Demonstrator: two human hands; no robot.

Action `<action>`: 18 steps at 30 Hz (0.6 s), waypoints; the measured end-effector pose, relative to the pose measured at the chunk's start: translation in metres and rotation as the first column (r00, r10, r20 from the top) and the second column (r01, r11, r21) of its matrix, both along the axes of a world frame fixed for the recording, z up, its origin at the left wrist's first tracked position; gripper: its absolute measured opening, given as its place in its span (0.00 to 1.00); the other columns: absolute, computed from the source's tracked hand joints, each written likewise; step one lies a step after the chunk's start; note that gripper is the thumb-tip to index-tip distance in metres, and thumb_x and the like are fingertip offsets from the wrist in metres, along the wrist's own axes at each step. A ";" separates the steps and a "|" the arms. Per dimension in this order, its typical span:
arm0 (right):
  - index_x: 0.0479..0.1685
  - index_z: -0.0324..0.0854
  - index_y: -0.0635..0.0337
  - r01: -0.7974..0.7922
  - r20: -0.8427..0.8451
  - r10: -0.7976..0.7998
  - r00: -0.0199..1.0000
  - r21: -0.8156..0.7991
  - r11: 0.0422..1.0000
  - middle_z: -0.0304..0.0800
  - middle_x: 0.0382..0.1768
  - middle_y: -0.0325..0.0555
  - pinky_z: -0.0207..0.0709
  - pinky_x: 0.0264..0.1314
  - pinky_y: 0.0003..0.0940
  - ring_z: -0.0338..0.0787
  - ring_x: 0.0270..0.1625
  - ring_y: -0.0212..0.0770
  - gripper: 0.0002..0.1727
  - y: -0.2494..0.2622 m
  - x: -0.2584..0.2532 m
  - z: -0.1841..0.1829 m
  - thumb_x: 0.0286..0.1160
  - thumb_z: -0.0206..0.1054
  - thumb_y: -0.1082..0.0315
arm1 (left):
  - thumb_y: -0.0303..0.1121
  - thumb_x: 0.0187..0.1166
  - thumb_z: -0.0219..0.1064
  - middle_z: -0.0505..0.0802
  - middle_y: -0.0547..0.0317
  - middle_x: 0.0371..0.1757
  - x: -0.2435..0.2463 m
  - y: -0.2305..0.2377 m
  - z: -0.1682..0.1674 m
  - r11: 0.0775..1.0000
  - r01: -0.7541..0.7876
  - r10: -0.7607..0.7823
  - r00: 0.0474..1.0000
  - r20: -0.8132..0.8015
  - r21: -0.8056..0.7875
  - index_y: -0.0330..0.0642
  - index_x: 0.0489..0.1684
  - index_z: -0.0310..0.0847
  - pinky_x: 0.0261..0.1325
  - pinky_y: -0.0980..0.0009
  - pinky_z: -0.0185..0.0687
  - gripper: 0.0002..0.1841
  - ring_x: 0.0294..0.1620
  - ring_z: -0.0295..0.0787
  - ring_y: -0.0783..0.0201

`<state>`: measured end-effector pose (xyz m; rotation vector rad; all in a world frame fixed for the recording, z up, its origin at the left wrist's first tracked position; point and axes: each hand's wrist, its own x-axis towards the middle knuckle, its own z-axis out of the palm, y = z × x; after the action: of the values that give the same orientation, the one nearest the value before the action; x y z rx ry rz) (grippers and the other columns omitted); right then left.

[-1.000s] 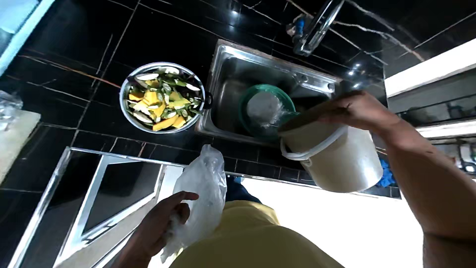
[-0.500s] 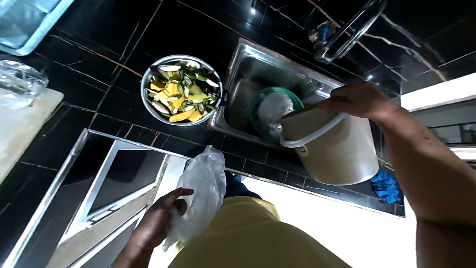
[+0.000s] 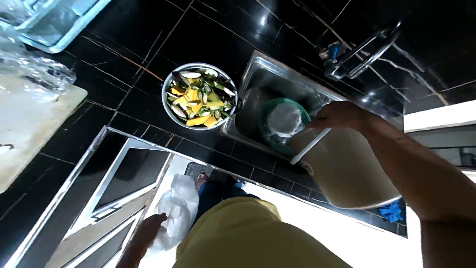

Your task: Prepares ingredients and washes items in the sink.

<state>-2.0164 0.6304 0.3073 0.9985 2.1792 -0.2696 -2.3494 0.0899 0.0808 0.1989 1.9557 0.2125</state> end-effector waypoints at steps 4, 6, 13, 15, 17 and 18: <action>0.20 0.85 0.58 -0.046 -0.103 0.060 0.993 0.133 0.990 0.85 0.23 0.53 0.77 0.35 0.66 0.88 0.32 0.58 0.29 -0.020 -0.023 0.031 0.75 0.71 0.40 | 0.37 0.94 0.52 0.88 0.29 0.64 -0.009 -0.045 -0.022 1.000 0.010 -0.010 1.000 -0.021 0.003 0.28 0.63 0.84 0.72 0.37 0.71 0.21 0.70 0.82 0.35; 0.21 0.84 0.56 -0.063 -0.226 0.118 0.967 0.237 0.970 0.83 0.20 0.50 0.74 0.31 0.64 0.86 0.28 0.57 0.26 -0.030 -0.037 0.063 0.75 0.73 0.42 | 0.36 0.94 0.50 0.87 0.30 0.67 -0.012 -0.066 -0.027 1.000 -0.028 0.028 0.999 -0.022 0.003 0.29 0.65 0.84 0.75 0.39 0.70 0.21 0.72 0.81 0.36; 0.44 0.82 0.75 0.319 -0.533 0.063 0.844 0.593 0.740 0.83 0.44 0.87 0.64 0.47 0.88 0.81 0.53 0.91 0.42 -0.025 -0.120 0.154 0.82 0.56 0.32 | 0.36 0.94 0.49 0.87 0.31 0.66 -0.018 -0.100 -0.032 0.935 -0.356 0.356 0.935 -0.012 -0.009 0.26 0.67 0.80 0.69 0.43 0.75 0.22 0.66 0.85 0.41; 0.52 0.83 0.73 0.427 -0.571 -0.007 0.821 0.605 0.672 0.83 0.52 0.87 0.64 0.52 0.88 0.80 0.60 0.90 0.43 -0.002 -0.135 0.147 0.82 0.56 0.32 | 0.38 0.93 0.49 0.89 0.32 0.63 -0.021 -0.102 -0.033 0.911 -0.412 0.412 0.911 0.001 -0.011 0.28 0.68 0.80 0.65 0.44 0.78 0.22 0.61 0.87 0.42; 0.57 0.84 0.70 0.512 -0.589 -0.084 0.804 0.613 0.602 0.83 0.57 0.85 0.65 0.54 0.87 0.79 0.64 0.88 0.43 0.018 -0.149 0.134 0.81 0.55 0.31 | 0.39 0.93 0.50 0.90 0.34 0.61 -0.022 -0.100 -0.029 0.891 -0.453 0.453 0.891 0.012 -0.007 0.30 0.69 0.80 0.61 0.46 0.79 0.22 0.57 0.88 0.45; 0.57 0.84 0.69 0.556 -0.600 -0.132 0.789 0.607 0.568 0.83 0.58 0.85 0.65 0.55 0.87 0.79 0.65 0.87 0.43 0.026 -0.154 0.128 0.81 0.55 0.30 | 0.40 0.93 0.50 0.90 0.34 0.60 -0.022 -0.099 -0.024 0.886 -0.464 0.464 0.886 0.017 -0.006 0.30 0.69 0.80 0.60 0.46 0.79 0.22 0.55 0.88 0.46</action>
<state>-2.1706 0.6567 0.4357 2.0806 2.5817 0.3153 -2.3716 -0.0089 0.0568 -0.2807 1.9602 0.5238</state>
